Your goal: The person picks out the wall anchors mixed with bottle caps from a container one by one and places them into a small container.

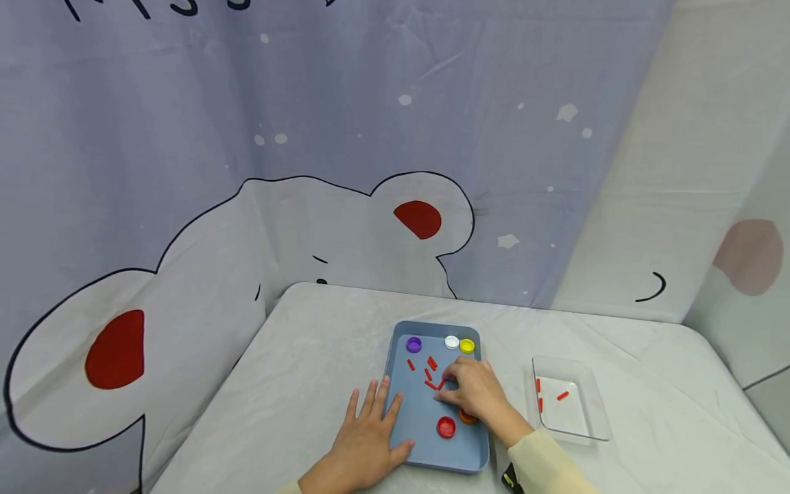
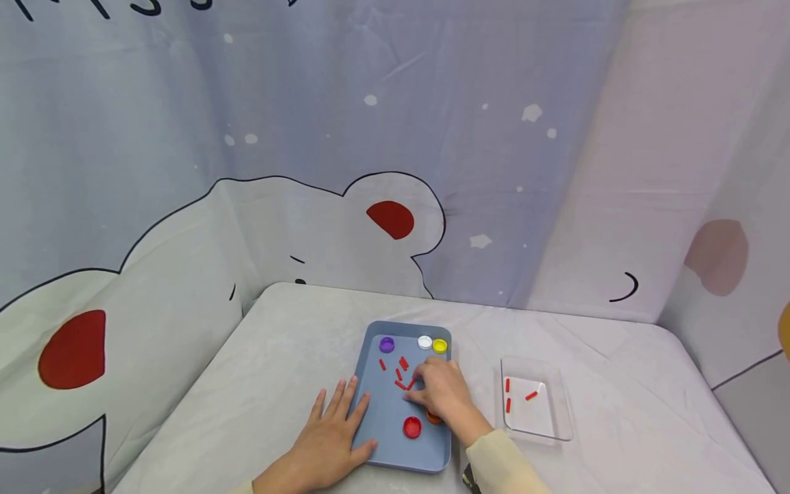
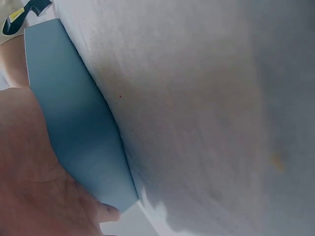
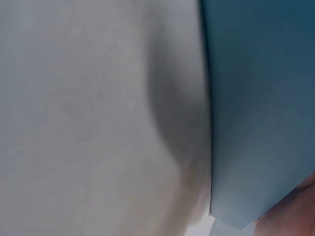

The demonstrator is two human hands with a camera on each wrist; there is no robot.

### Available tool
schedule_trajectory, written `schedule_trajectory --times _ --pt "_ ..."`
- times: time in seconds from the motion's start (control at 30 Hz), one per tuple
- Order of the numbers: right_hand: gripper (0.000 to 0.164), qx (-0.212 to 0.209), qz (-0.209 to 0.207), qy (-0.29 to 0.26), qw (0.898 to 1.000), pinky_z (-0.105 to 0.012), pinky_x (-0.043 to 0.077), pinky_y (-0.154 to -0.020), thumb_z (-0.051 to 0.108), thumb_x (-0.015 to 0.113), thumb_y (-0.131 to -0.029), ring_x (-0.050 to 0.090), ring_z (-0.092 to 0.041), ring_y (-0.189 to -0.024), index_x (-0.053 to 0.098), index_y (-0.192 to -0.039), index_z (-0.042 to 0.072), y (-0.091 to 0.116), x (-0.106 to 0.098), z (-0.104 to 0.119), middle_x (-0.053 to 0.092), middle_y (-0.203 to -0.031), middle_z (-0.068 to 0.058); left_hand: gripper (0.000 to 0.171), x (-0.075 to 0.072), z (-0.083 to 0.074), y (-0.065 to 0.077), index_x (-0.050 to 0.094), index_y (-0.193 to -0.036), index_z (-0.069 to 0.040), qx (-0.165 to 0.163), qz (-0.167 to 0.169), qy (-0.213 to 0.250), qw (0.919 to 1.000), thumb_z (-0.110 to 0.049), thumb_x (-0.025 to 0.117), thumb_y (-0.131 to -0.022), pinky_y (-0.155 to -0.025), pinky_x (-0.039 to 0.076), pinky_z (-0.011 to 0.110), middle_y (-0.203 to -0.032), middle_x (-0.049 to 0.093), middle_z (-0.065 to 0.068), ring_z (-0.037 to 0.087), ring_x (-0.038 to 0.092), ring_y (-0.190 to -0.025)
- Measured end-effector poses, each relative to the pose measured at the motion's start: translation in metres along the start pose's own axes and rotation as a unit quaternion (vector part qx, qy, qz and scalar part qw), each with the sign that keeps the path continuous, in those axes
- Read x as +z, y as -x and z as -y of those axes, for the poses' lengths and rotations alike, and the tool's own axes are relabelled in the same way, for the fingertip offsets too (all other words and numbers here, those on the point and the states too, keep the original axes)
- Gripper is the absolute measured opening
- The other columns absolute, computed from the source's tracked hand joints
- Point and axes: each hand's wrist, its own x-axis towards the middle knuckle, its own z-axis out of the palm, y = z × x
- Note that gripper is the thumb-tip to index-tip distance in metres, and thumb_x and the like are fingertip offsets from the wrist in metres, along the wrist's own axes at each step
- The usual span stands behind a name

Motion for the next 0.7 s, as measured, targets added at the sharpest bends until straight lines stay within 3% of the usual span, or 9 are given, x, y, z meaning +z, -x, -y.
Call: schedule_trajectory --times 0.27,0.7 --pt "0.029 -0.002 -0.012 -0.004 1.000 -0.034 0.038 -0.072 0.035 0.093 -0.069 0.064 -0.018 -0.084 0.075 -0.079 0.015 -0.0012 0.0026 0.0009 0.068 -0.082 0.005 0.079 -0.0089 -0.0037 -0.0002 0.043 -0.154 -0.008 -0.013 0.027 0.000 0.9996 -0.062 0.050 -0.097 -0.118 0.014 0.065 -0.166 0.021 0.020 0.042 0.020 -0.152" --pt "0.026 -0.004 -0.001 -0.005 1.000 -0.033 0.036 -0.070 0.034 0.091 -0.072 0.061 -0.014 -0.076 0.075 -0.079 0.015 -0.0023 0.0043 -0.0007 0.065 -0.077 0.007 0.079 -0.0077 -0.0043 0.0004 0.043 -0.154 -0.009 -0.015 0.026 -0.013 0.9994 -0.063 0.048 -0.097 -0.118 0.015 0.064 -0.167 0.020 0.019 0.041 0.020 -0.152"
